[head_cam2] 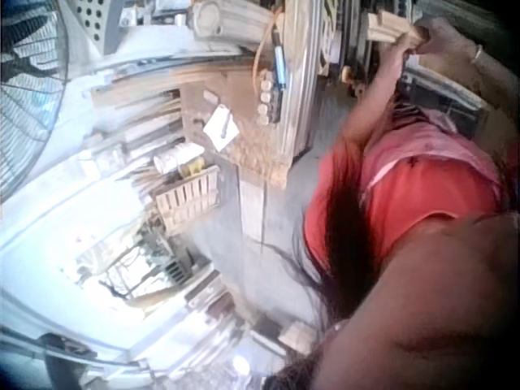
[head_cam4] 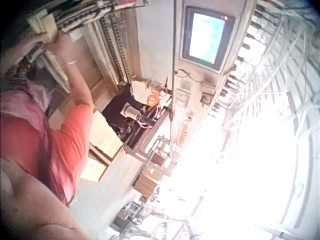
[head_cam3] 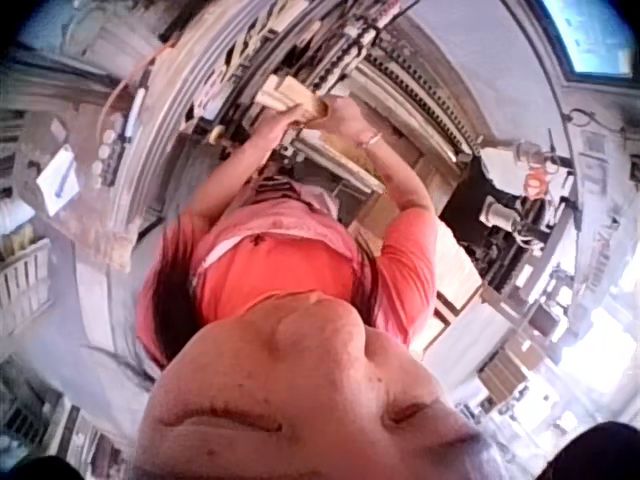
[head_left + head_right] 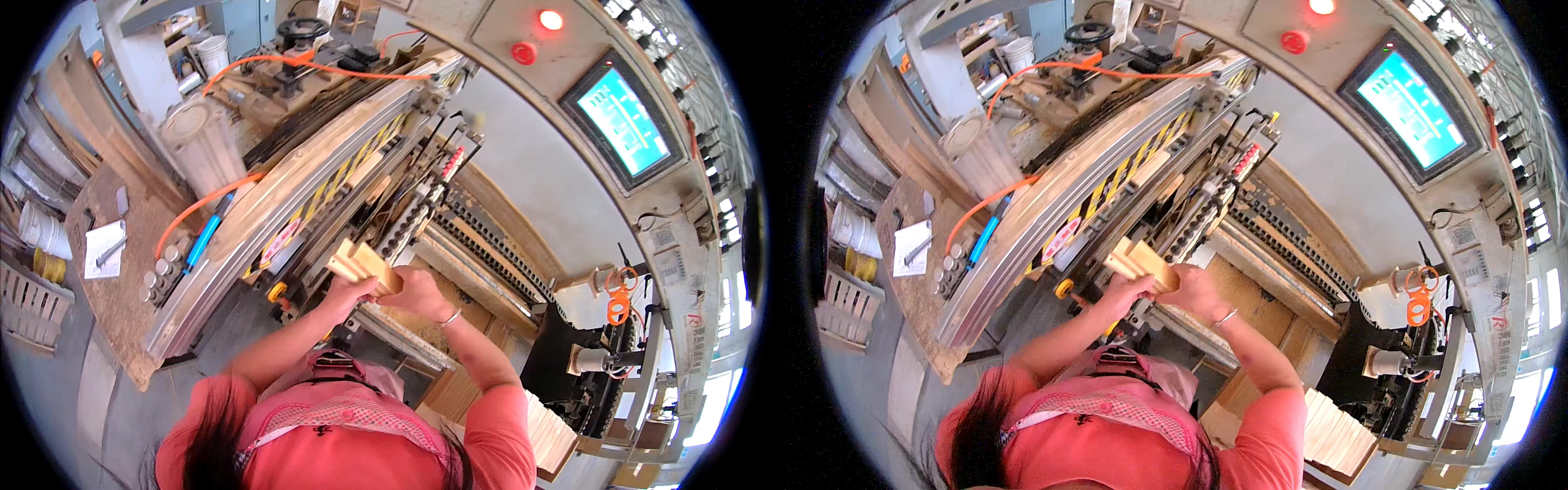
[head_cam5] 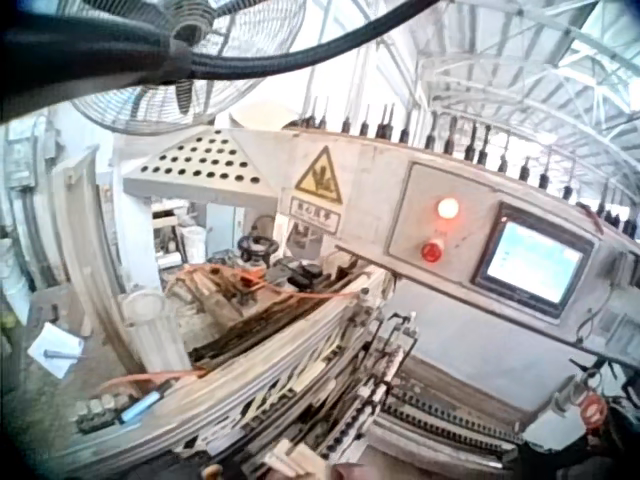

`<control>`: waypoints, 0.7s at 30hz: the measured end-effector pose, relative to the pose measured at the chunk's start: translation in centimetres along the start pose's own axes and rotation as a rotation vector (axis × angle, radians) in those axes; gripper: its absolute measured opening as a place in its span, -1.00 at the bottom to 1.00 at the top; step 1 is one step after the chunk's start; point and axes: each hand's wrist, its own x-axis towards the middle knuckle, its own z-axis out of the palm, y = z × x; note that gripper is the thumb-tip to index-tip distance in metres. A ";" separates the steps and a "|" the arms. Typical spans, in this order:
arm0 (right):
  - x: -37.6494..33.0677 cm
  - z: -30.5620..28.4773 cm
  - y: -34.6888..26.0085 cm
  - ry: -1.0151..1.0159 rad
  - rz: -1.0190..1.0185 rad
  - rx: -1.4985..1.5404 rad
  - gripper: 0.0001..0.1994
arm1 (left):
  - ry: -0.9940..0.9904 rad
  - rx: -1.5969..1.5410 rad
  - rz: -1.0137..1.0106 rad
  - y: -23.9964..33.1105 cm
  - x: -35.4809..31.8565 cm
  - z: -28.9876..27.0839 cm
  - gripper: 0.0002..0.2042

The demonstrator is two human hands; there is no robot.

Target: The person repeatedly feeds small wooden blocks into a woodworking machine and collects the processed pieces. They handle the blocks one at a time, placing them into the machine's feed mechanism and retrieving them after processing.

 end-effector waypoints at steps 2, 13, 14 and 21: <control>-0.6 0.5 -0.5 -0.027 0.047 0.106 -0.51 | -0.011 -0.010 -0.006 0.0 -0.6 -0.6 -0.74; 5.1 -3.5 0.6 -0.033 0.024 0.065 -0.64 | 0.132 -0.003 0.107 0.9 -0.9 -1.6 -0.75; 6.5 -4.4 1.9 0.013 0.047 -0.044 -0.66 | 0.174 0.086 0.107 0.8 -1.1 -1.5 -0.74; 19.3 -8.0 13.2 0.175 0.104 -0.481 -0.60 | 0.434 0.335 0.400 -2.4 -1.6 -1.6 -0.75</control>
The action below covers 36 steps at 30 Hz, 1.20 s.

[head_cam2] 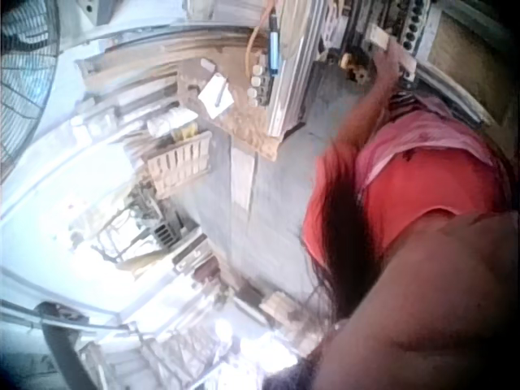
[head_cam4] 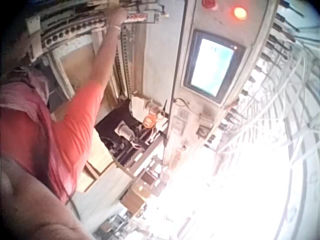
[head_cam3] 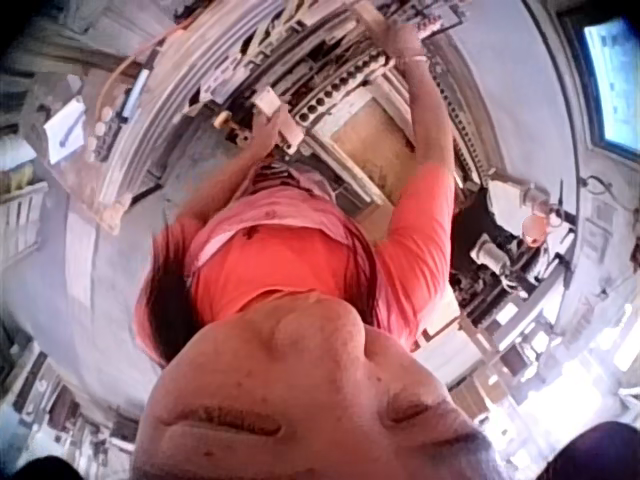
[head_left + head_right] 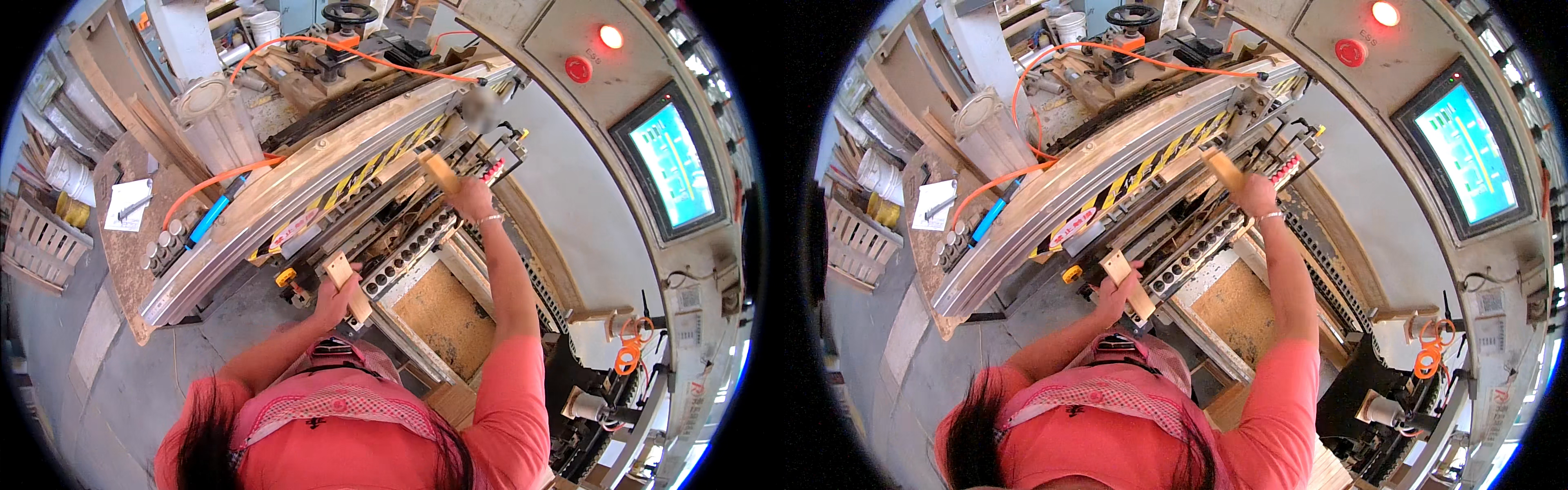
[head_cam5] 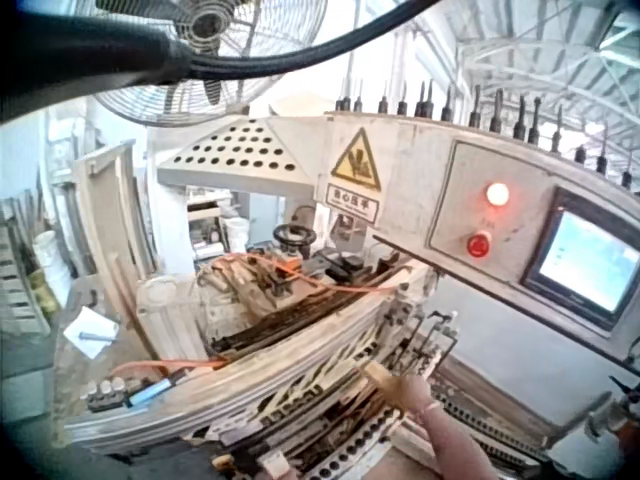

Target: The person repeatedly feeds small wooden blocks into a woodworking machine and collects the processed pieces. They handle the blocks one at a time, placing them into the machine's feed mechanism and retrieving them after processing.

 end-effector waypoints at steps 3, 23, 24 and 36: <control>4.2 0.5 0.1 -0.045 0.013 -0.110 -0.59 | -0.013 0.207 -0.035 -1.8 0.1 -1.2 -0.74; 6.0 2.4 1.9 0.077 -0.066 -0.175 -0.38 | -0.215 0.339 -0.096 -0.6 0.2 -1.7 -0.75; 5.9 2.5 1.9 0.065 -0.058 -0.173 -0.39 | -0.222 0.349 -0.097 -0.6 0.1 -1.8 -0.75; 6.6 2.9 1.9 0.087 -0.039 -0.103 -0.46 | -0.227 0.370 -0.061 -0.4 0.3 -1.7 -0.81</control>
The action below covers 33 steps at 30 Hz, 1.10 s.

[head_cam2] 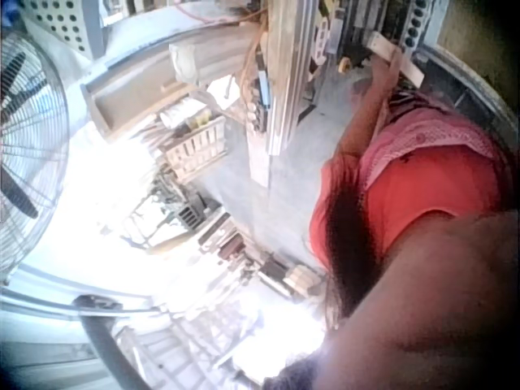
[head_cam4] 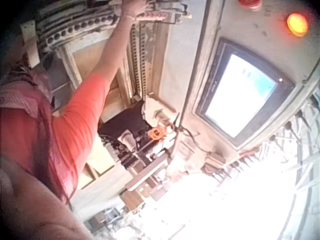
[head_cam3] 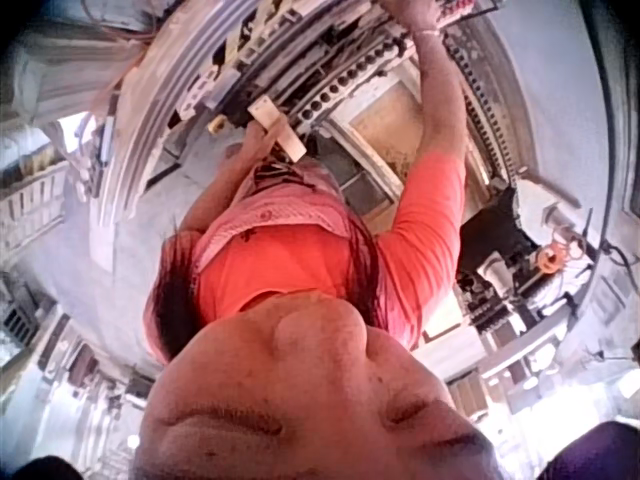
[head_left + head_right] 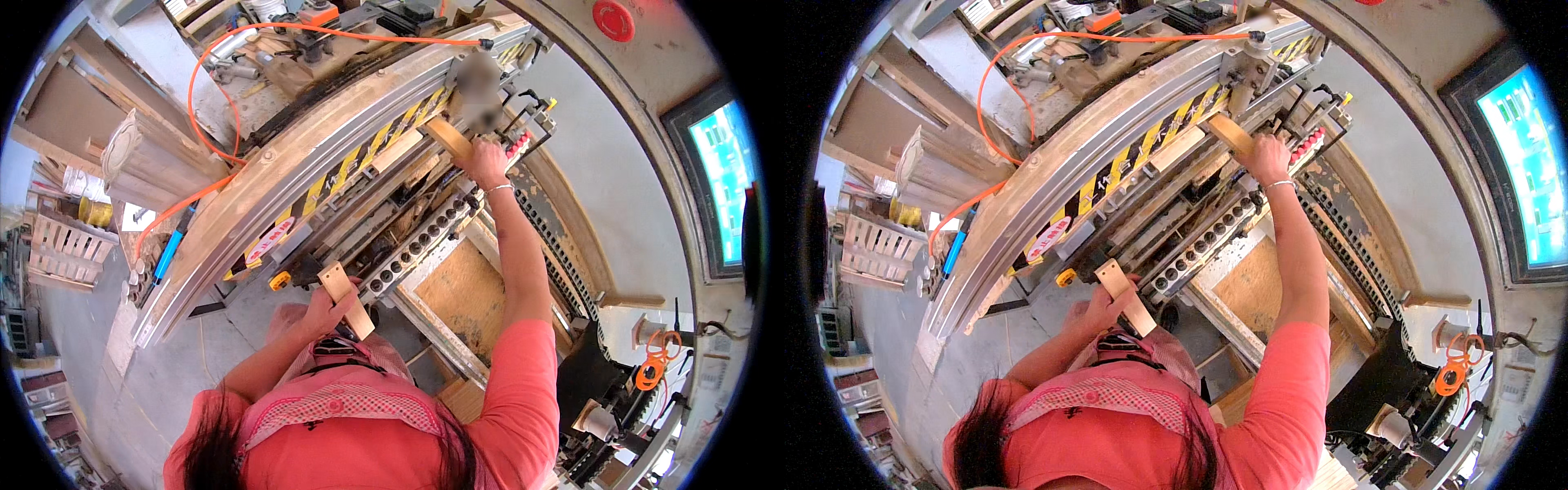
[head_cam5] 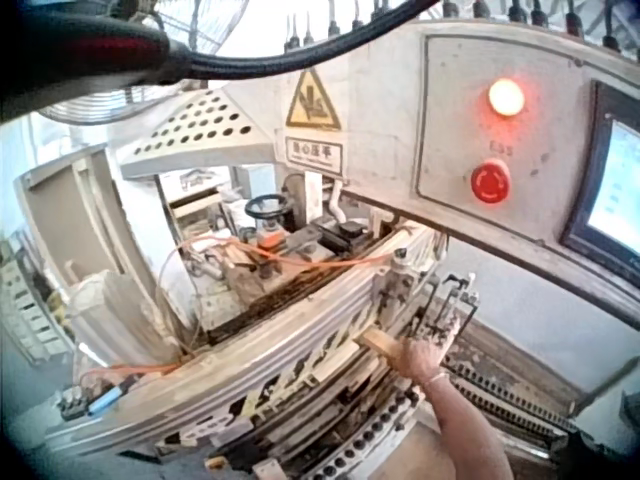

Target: The person repeatedly feeds small wooden blocks into a woodworking machine and collects the processed pieces. They handle the blocks one at a time, placing them into the machine's feed mechanism and retrieving them after processing.

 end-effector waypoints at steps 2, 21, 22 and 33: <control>0.0 0.2 0.0 0.045 -0.021 0.031 -0.46 | 0.001 0.007 -0.042 0.6 0.0 0.0 -0.81; 0.4 0.3 -2.3 0.031 0.007 -0.007 -0.51 | 0.026 -0.022 -0.090 1.2 0.1 0.3 -0.79; 0.4 0.2 -2.4 0.026 0.011 -0.012 -0.50 | 0.024 -0.026 -0.087 1.2 0.1 0.2 -0.79; 0.8 0.4 -2.7 -0.009 0.063 0.025 -0.53 | 0.009 -0.020 -0.097 0.6 0.2 0.2 -0.81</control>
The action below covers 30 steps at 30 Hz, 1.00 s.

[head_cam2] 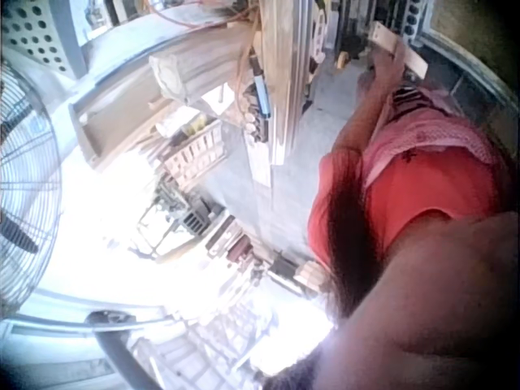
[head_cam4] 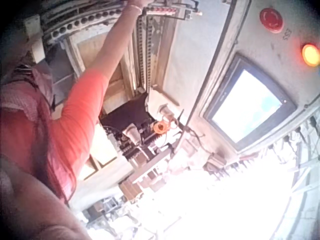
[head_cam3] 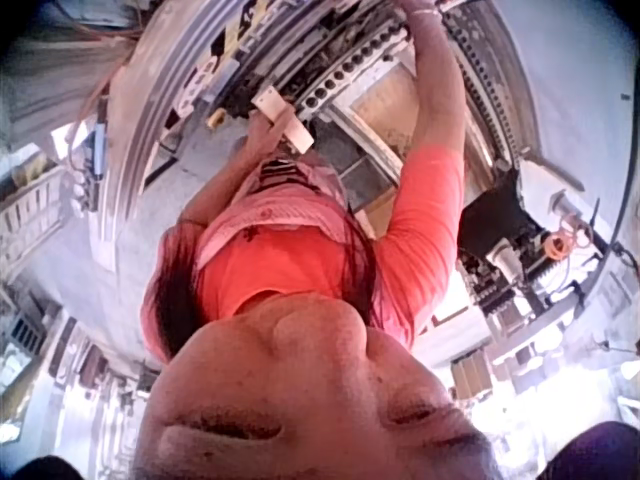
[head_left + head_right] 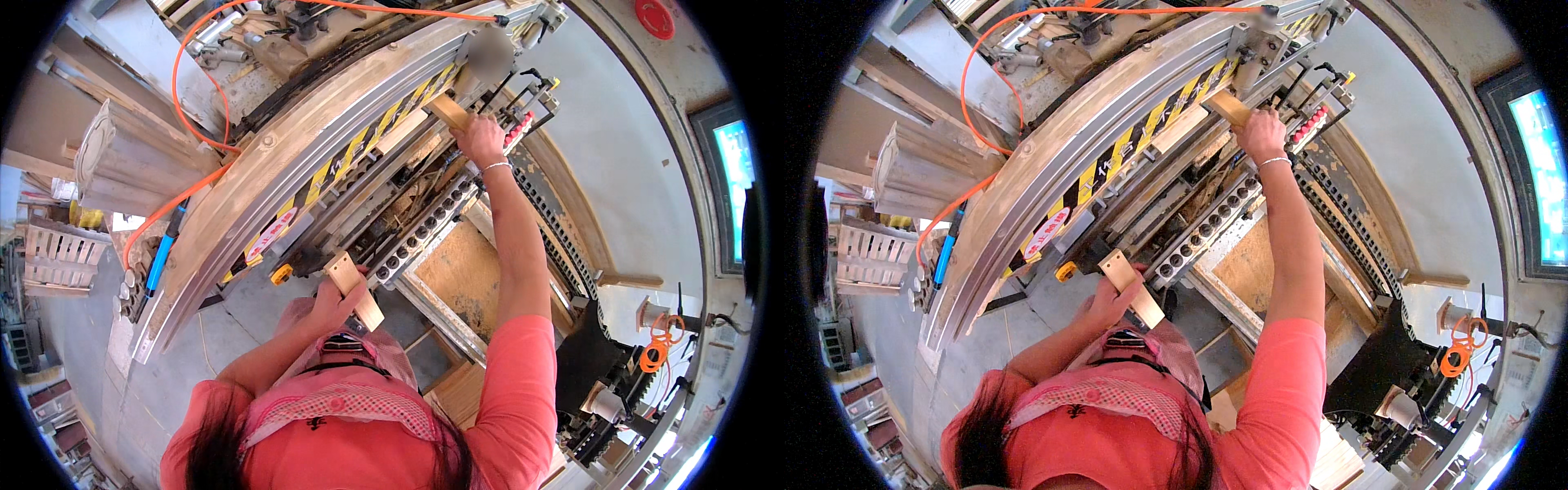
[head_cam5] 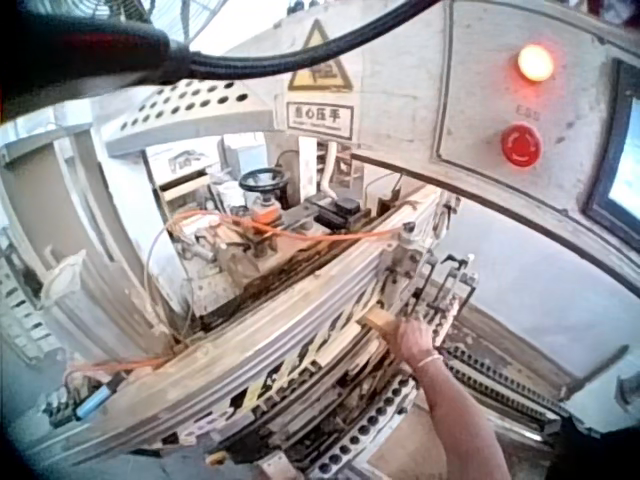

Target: The person repeatedly feeds small wooden blocks into a woodworking machine and collects the processed pieces. They handle the blocks one at a time, placing them into the machine's feed mechanism and retrieving them after processing.

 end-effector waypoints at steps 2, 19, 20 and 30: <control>0.2 0.5 0.5 0.030 -0.038 -0.037 -0.53 | -0.012 -0.010 0.019 0.0 0.3 0.0 -0.81; 0.3 0.2 -0.2 0.034 -0.068 -0.031 -0.49 | 0.017 -0.119 -0.042 -0.3 -0.3 0.1 -0.76; 0.3 0.2 -0.3 0.040 -0.073 -0.037 -0.48 | 0.010 -0.112 -0.018 -0.3 -0.3 0.1 -0.76; 0.5 0.9 0.0 0.138 -0.092 -0.011 -0.51 | 0.024 -0.055 -0.030 0.9 -0.4 0.3 -0.74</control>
